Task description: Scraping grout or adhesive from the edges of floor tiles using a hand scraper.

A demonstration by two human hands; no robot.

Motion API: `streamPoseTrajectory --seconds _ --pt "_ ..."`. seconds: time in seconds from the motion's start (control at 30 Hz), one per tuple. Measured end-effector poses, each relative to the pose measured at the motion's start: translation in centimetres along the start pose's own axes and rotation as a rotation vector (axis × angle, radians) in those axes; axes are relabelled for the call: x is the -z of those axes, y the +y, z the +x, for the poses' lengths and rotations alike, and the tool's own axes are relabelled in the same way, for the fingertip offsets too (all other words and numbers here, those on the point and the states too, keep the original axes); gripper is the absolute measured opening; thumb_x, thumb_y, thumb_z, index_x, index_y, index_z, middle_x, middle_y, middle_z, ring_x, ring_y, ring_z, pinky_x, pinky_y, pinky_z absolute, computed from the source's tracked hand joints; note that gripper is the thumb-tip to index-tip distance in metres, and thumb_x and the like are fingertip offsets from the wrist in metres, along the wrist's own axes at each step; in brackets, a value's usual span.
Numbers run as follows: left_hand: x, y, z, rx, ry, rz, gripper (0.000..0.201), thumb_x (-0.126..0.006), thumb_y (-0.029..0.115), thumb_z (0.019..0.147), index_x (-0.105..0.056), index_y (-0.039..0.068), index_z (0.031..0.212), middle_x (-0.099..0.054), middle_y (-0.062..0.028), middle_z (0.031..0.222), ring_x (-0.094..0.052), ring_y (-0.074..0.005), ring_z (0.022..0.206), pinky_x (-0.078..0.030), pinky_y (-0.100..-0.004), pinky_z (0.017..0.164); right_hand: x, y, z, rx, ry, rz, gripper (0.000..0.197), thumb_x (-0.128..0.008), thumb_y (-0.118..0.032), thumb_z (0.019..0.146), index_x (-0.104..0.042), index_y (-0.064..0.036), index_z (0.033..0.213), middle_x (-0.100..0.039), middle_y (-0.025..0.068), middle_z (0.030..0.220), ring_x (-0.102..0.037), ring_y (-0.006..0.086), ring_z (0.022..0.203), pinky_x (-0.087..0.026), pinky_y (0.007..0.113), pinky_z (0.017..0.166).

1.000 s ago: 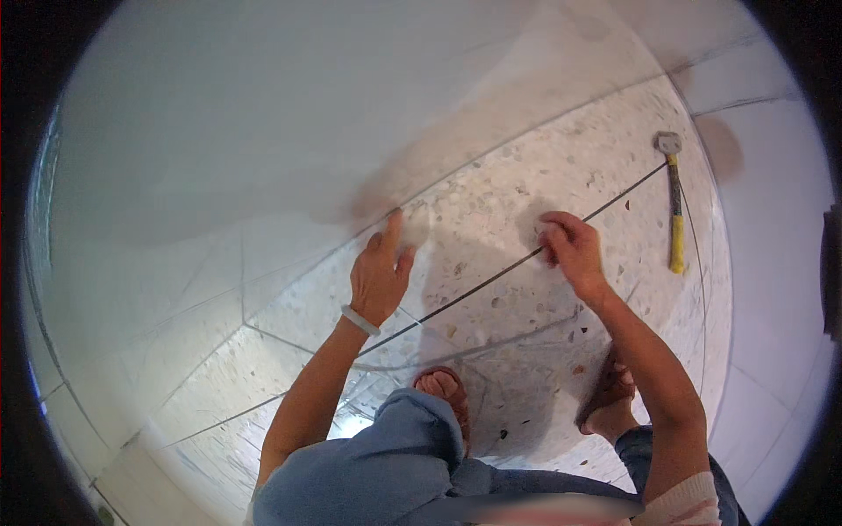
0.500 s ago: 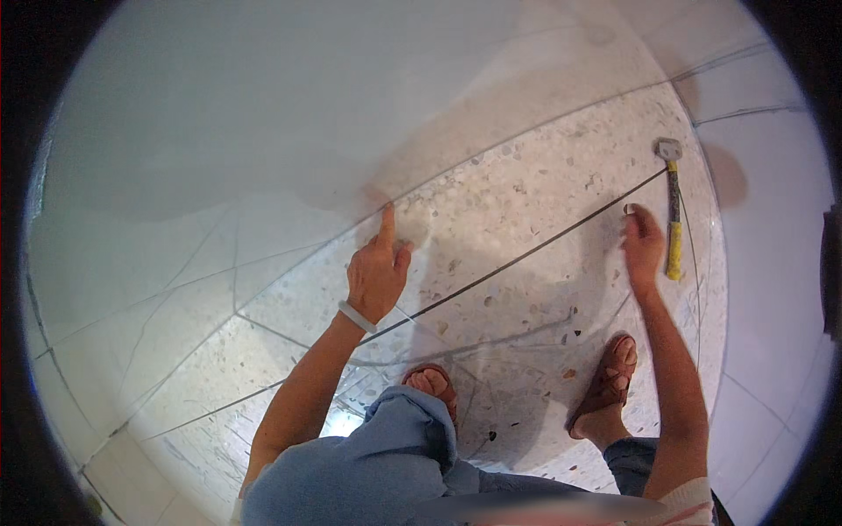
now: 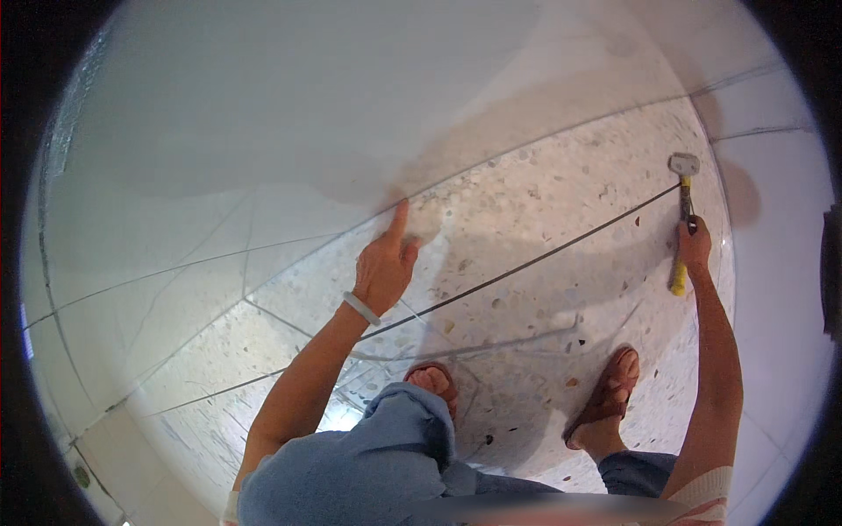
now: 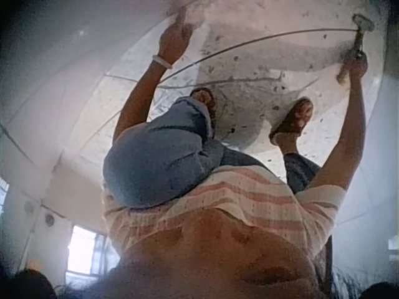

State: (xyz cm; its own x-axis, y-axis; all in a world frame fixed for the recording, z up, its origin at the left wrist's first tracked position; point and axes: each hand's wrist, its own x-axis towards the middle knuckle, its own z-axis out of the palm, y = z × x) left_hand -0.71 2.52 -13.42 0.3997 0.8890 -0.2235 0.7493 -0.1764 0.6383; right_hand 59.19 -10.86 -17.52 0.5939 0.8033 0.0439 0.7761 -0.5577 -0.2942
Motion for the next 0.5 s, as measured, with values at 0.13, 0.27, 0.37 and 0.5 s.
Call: streamPoseTrajectory --seconds 0.13,0.27,0.37,0.5 --pt "-0.2 -0.2 0.1 0.023 -0.015 -0.007 0.064 -0.059 0.015 0.09 -0.032 0.004 0.146 -0.065 -0.0225 0.09 -0.063 -0.039 0.081 -0.05 -0.0468 0.07 1.6 -2.9 -0.9 0.051 0.029 0.053 0.03 -0.06 -0.026 0.089 -0.06 0.0004 0.103 -0.063 0.0137 0.075 -0.062 0.0288 0.067 -0.051 0.04 0.068" --pt "-0.5 -0.5 0.1 -0.045 0.034 0.032 0.063 -0.059 0.016 0.09 -0.032 0.005 0.146 -0.065 -0.0227 0.089 -0.064 -0.0384 0.079 -0.05 -0.0465 0.07 4.5 -11.0 -5.1 -0.081 -0.11 0.428 0.024 -0.056 -0.02 0.093 -0.054 -0.0002 0.107 -0.056 0.0061 0.073 -0.055 0.0132 0.057 -0.049 0.03 0.051" --pt "-0.5 -0.4 0.2 -0.1 0.071 0.035 0.063 -0.059 0.016 0.09 -0.033 0.005 0.146 -0.066 -0.0224 0.088 -0.064 -0.0371 0.078 -0.05 -0.0453 0.069 5.7 -15.5 -7.6 -0.055 -0.286 0.601 0.023 -0.055 -0.014 0.095 -0.05 -0.0006 0.112 -0.053 0.0021 0.074 -0.05 0.0082 0.051 -0.044 0.025 0.042" --pt "0.2 0.4 0.0 0.066 -0.02 -0.063 0.063 -0.061 0.016 0.089 -0.034 0.006 0.146 -0.066 -0.022 0.09 -0.065 -0.0359 0.076 -0.051 -0.0435 0.068 6.3 -21.3 -11.3 -0.102 -0.521 0.759 0.02 -0.056 -0.011 0.093 -0.05 0.0 0.108 -0.054 0.0037 0.081 -0.05 0.0075 0.052 -0.044 0.025 0.041"
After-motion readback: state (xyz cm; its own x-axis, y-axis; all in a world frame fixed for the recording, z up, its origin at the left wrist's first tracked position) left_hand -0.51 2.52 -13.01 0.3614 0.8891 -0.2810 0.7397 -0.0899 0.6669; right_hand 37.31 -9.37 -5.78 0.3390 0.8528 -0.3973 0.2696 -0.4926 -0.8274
